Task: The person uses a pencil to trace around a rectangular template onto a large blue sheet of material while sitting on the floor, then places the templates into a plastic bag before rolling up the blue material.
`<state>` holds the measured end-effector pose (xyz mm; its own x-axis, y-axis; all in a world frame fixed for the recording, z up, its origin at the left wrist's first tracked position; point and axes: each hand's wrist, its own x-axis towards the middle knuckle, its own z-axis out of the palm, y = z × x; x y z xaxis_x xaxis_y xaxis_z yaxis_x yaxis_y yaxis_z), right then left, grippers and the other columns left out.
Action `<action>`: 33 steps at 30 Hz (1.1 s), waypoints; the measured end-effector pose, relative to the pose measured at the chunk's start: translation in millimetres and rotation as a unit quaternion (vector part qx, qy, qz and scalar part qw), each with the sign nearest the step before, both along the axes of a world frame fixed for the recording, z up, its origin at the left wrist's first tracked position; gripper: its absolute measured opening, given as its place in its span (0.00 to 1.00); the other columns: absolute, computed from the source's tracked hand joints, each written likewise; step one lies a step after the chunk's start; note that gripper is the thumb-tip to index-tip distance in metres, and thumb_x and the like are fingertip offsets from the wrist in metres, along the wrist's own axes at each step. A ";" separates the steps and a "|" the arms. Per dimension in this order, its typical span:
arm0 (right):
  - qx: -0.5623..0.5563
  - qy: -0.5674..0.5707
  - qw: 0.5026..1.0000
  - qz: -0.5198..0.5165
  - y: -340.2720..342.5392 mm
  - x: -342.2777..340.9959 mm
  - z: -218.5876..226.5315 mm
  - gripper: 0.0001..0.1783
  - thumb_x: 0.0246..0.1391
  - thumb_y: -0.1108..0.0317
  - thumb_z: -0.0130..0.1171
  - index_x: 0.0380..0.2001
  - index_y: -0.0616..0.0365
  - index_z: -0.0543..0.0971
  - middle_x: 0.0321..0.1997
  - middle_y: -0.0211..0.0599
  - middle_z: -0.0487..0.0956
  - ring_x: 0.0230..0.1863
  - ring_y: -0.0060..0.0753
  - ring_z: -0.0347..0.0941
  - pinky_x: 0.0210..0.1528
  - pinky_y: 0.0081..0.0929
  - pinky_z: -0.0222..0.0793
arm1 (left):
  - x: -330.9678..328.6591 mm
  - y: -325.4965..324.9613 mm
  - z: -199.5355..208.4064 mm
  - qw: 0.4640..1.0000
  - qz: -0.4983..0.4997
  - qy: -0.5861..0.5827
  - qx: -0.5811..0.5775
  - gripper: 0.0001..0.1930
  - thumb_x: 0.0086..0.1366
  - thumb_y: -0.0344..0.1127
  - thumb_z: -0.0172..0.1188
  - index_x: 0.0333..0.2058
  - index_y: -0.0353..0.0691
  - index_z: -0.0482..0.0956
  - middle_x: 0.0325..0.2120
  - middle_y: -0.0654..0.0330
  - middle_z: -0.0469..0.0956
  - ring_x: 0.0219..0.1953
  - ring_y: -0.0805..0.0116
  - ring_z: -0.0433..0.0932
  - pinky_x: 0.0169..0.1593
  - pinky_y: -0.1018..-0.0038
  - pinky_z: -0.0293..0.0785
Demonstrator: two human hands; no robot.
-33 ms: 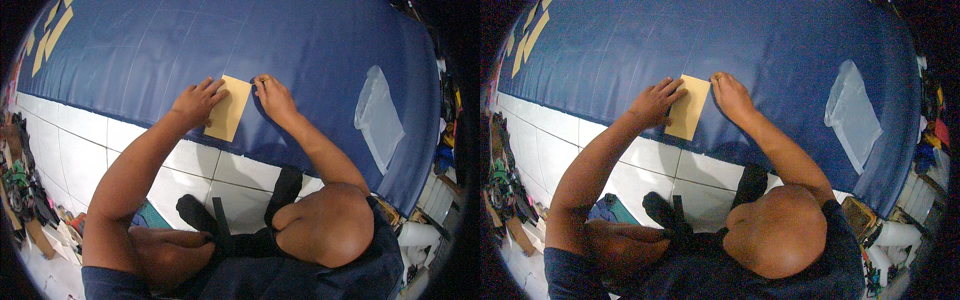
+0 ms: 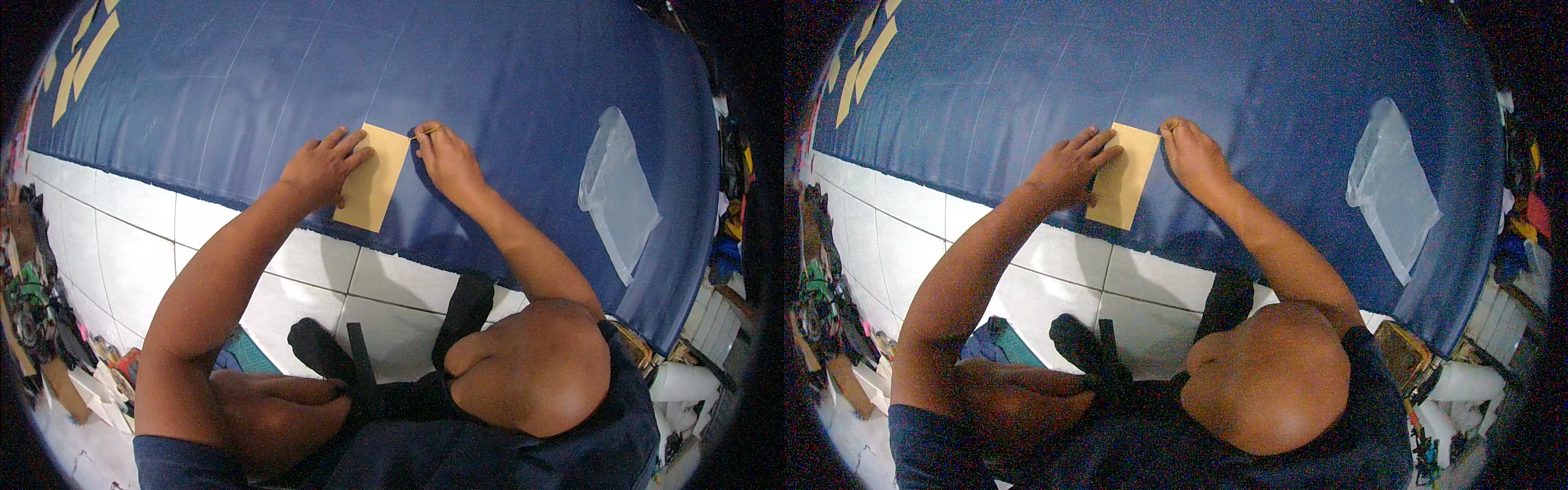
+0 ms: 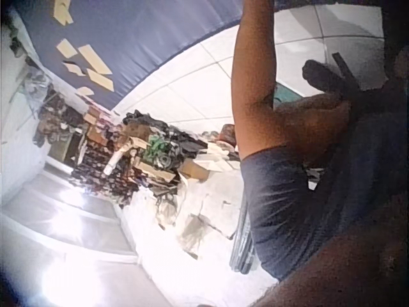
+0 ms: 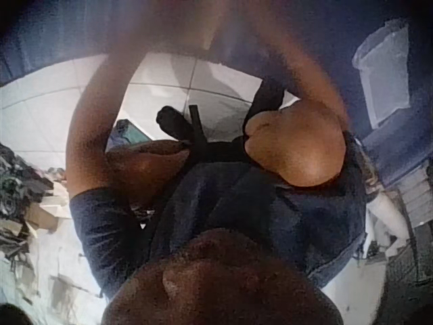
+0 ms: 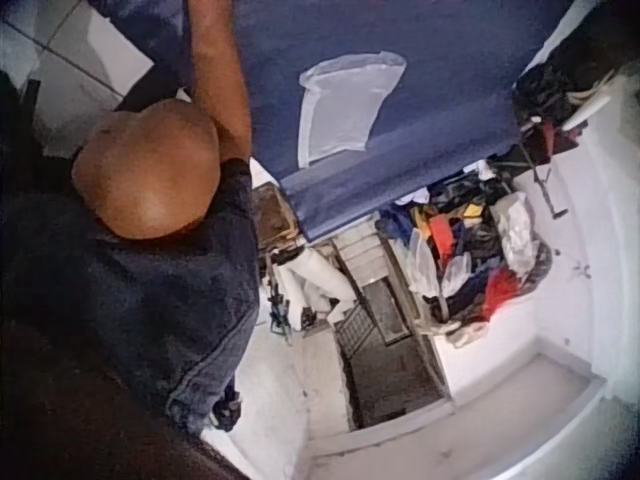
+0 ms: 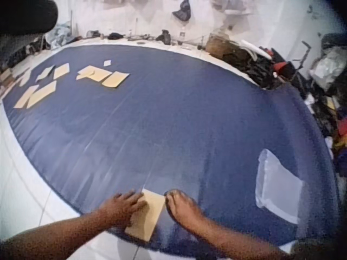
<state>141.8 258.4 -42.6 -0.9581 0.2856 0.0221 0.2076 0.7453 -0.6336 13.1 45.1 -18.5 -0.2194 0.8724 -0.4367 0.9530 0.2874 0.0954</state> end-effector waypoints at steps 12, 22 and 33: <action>-0.106 0.059 0.992 0.040 -5.6 -34.0 -0.1 0.13 0.65 0.64 0.52 0.42 0.62 0.81 0.44 0.46 0.82 0.47 0.48 0.79 0.48 0.37 0.73 | -1.9 7.4 8.8 1.000 0.001 -0.023 -0.012 0.53 0.45 0.51 0.76 0.68 0.55 0.56 0.70 0.60 0.53 0.72 0.55 0.52 0.64 0.59 0.67; -0.108 0.010 0.993 0.055 -15.6 -41.6 -7.0 0.15 0.64 0.59 0.50 0.43 0.54 0.82 0.46 0.44 0.82 0.48 0.48 0.78 0.52 0.42 0.73 | -3.8 -0.7 2.7 0.999 0.004 -0.042 0.027 0.53 0.41 0.46 0.77 0.67 0.51 0.58 0.69 0.55 0.55 0.70 0.48 0.56 0.63 0.53 0.68; -0.037 -0.014 0.999 0.034 17.8 3.6 0.5 0.14 0.65 0.60 0.49 0.42 0.56 0.79 0.45 0.42 0.81 0.47 0.49 0.77 0.50 0.42 0.73 | -1.9 1.9 4.8 0.999 0.012 -0.033 0.008 0.54 0.41 0.46 0.78 0.67 0.53 0.58 0.70 0.57 0.53 0.70 0.49 0.55 0.63 0.52 0.69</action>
<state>145.4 276.2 -42.1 -0.9753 0.2196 -0.0247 0.1769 0.7090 -0.6827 11.2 47.0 -13.7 -0.2123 0.8742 -0.4367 0.9374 0.3084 0.1617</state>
